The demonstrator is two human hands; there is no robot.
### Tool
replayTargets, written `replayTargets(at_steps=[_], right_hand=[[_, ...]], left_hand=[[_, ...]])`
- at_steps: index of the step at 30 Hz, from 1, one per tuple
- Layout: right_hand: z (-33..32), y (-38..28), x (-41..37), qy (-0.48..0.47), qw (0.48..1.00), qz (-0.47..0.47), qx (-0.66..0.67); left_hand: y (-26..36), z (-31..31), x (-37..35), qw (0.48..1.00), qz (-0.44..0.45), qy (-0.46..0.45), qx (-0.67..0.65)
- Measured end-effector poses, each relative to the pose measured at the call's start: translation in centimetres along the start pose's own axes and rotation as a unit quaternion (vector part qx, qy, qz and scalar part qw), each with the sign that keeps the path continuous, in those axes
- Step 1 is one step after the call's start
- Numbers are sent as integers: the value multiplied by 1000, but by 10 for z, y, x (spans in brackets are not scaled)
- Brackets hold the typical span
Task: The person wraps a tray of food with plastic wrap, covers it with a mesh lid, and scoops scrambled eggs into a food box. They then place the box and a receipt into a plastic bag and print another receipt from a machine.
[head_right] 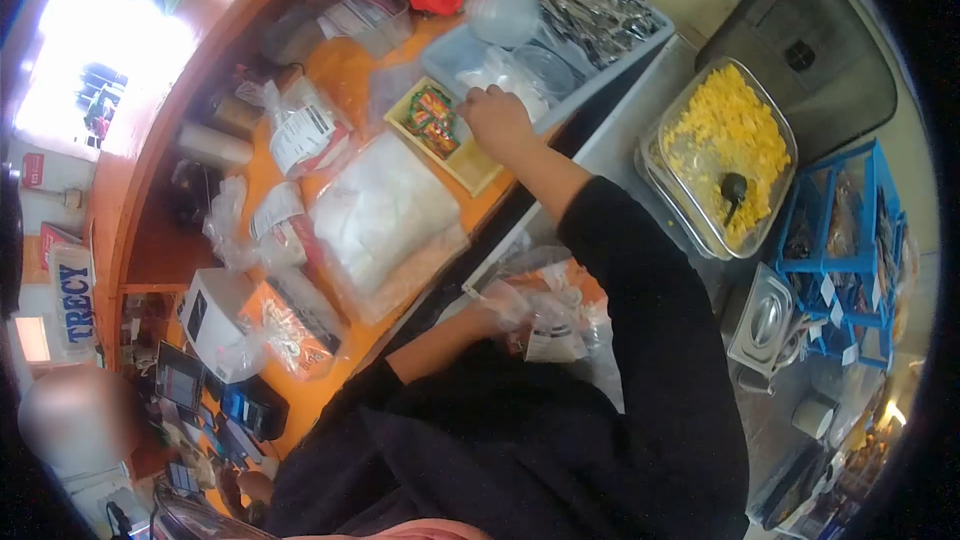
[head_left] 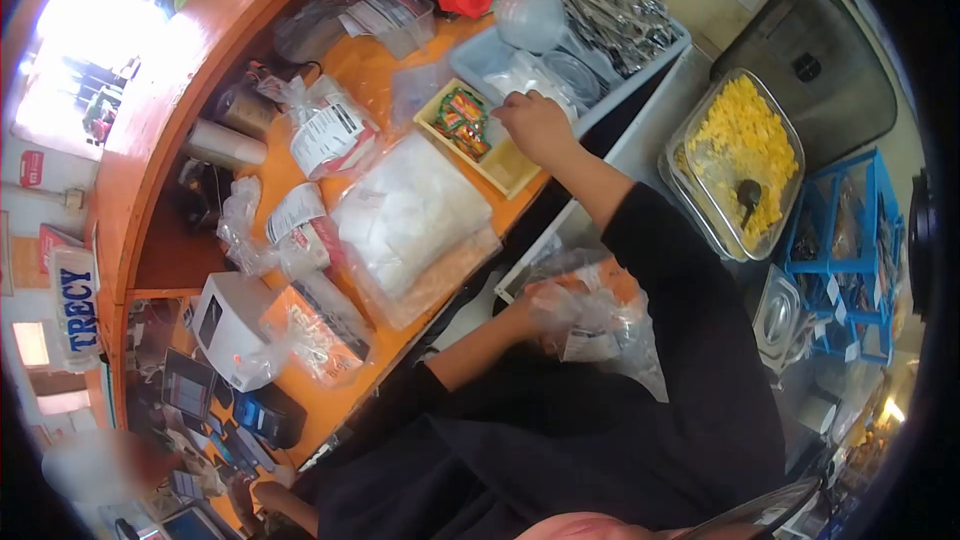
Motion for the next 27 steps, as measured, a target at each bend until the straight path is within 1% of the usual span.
replayTargets(at_steps=[1, 2, 3, 4, 5, 6, 9, 11, 13, 14, 16, 17, 20, 21, 22, 23, 24, 25, 26, 27], right_hand=[[10, -5, 8, -12, 996, -28, -89], [18, -11, 16, -25, 982, -56, -176], [24, -12, 22, -45, 979, -63, -189], [28, -10, 26, -66, 975, -70, -202], [32, -9, 28, -88, 970, -76, -215], [34, -8, 29, -89, 970, -81, -213], [31, -10, 28, -86, 973, -95, -194], [19, -13, 29, -74, 976, -115, -167], [17, -5, 29, -62, 987, -80, -125], [17, -3, 28, -57, 991, -64, -101], [-9, -11, 25, -66, 994, -41, -74], [-20, -15, 22, -69, 995, -28, -60], [-31, -9, 7, -30, 999, -16, 23], [-46, -13, 2, -31, 998, 31, 51], [-50, -12, -4, -17, 994, 60, 88], [-54, -7, -11, -4, 988, 92, 123], [-61, -2, -18, 11, 980, 123, 154], [-67, -1, -26, 1, 968, 164, 192], [-68, 4, -34, -5, 971, 160, 177], [-62, 11, -41, -10, 974, 155, 163]], left_hand=[[3, -8, 2, 998, -48, -30, -30], [31, -37, 7, 980, -137, -73, -122], [44, -51, 7, 944, -222, -114, -215], [36, -49, 7, 972, -115, -23, -206], [20, -37, 4, 979, -7, 71, -192], [24, -42, 0, 966, 101, 165, -173], [14, -33, -1, 977, 50, 127, -166], [3, -20, 2, 962, -44, 74, -261], [2, -16, 3, 945, -93, 60, -307], [4, -17, 2, 944, -96, 73, -307], [16, -32, -7, 939, -124, 75, -313], [33, -50, -10, 935, -148, 61, -315], [74, -83, -16, 934, -213, 24, -286], [82, -83, -16, 935, -231, 10, -270], [69, -68, -13, 960, -180, 85, -198], [42, -36, -9, 972, -123, 156, -126], [33, -19, -4, 971, -60, 226, -53], [47, -28, -4, 966, -126, 192, -118], [61, -40, -10, 953, -191, 154, -179], [67, -41, -10, 950, -197, 141, -197]])
Point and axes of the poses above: each hand's wrist, its own x-axis towards the middle knuckle, its own z-axis out of the palm, y = z × x, the point moved 4 cm from there along x, towards the middle knuckle, and after that the axes turned 5 degrees about z, right-handed, at the moved point
